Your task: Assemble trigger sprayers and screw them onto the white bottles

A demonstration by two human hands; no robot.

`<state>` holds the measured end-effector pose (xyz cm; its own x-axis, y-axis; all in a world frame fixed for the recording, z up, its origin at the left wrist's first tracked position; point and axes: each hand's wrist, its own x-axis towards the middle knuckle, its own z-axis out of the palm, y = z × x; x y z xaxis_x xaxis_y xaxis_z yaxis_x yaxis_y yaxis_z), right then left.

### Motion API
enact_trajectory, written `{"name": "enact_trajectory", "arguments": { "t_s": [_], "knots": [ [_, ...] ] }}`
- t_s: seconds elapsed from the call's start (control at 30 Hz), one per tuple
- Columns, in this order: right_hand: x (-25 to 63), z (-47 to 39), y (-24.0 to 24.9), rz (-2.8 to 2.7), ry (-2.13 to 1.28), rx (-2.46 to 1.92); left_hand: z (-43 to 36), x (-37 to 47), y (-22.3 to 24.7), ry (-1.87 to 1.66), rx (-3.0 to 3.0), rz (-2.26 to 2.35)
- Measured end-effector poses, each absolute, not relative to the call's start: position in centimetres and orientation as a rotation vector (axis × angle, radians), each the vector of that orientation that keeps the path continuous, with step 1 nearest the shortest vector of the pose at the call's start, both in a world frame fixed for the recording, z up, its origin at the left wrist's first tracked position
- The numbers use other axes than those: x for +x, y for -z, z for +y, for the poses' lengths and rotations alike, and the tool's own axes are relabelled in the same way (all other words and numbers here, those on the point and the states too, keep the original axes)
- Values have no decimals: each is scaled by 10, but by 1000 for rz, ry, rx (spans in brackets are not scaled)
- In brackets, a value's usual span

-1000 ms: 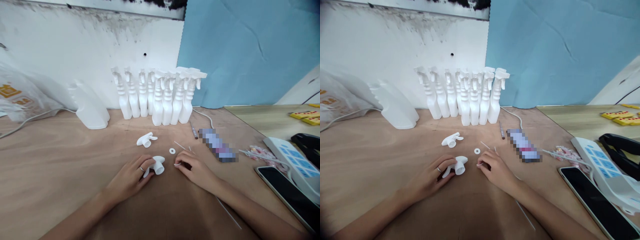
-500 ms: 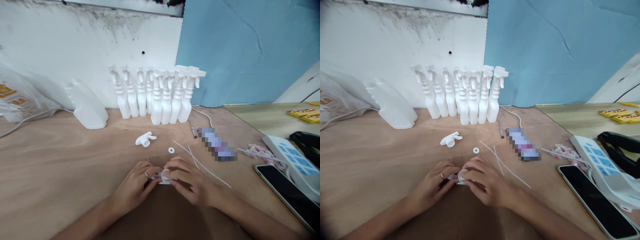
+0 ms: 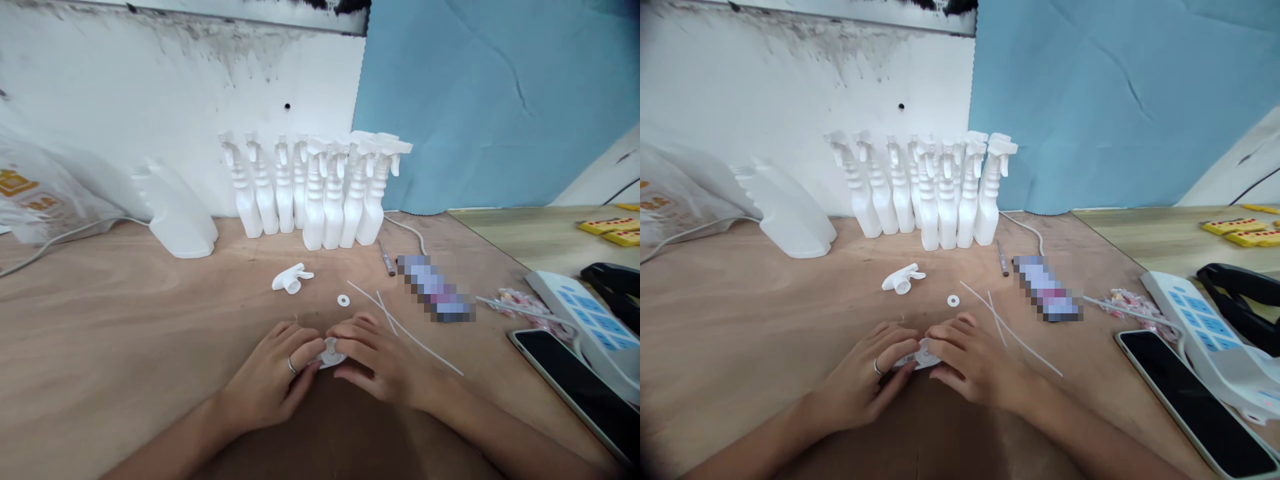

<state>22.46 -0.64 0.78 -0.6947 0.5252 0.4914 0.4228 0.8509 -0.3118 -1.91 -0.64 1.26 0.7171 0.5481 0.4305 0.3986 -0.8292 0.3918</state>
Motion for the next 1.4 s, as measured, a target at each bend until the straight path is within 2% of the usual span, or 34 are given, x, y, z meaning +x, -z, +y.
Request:
{"name": "enact_trajectory", "arguments": {
  "t_s": [0.3,0.9,1.17,1.3,1.4],
  "knots": [
    [220,-5,-5,-2429,-219,-666,1,-18,-6,-703,2883,718],
    [221,-5,-17,-2450,-212,-641,0,-18,2,-783,2776,709],
    [267,18,-28,-2140,-57,-1247,1,-21,2,-746,2653,924],
    [286,32,-22,-2178,-208,-1573,2,-22,5,-713,2641,934],
    [287,35,-17,-2192,-277,-1617,2,-23,9,-715,2621,961]
  ]
}}
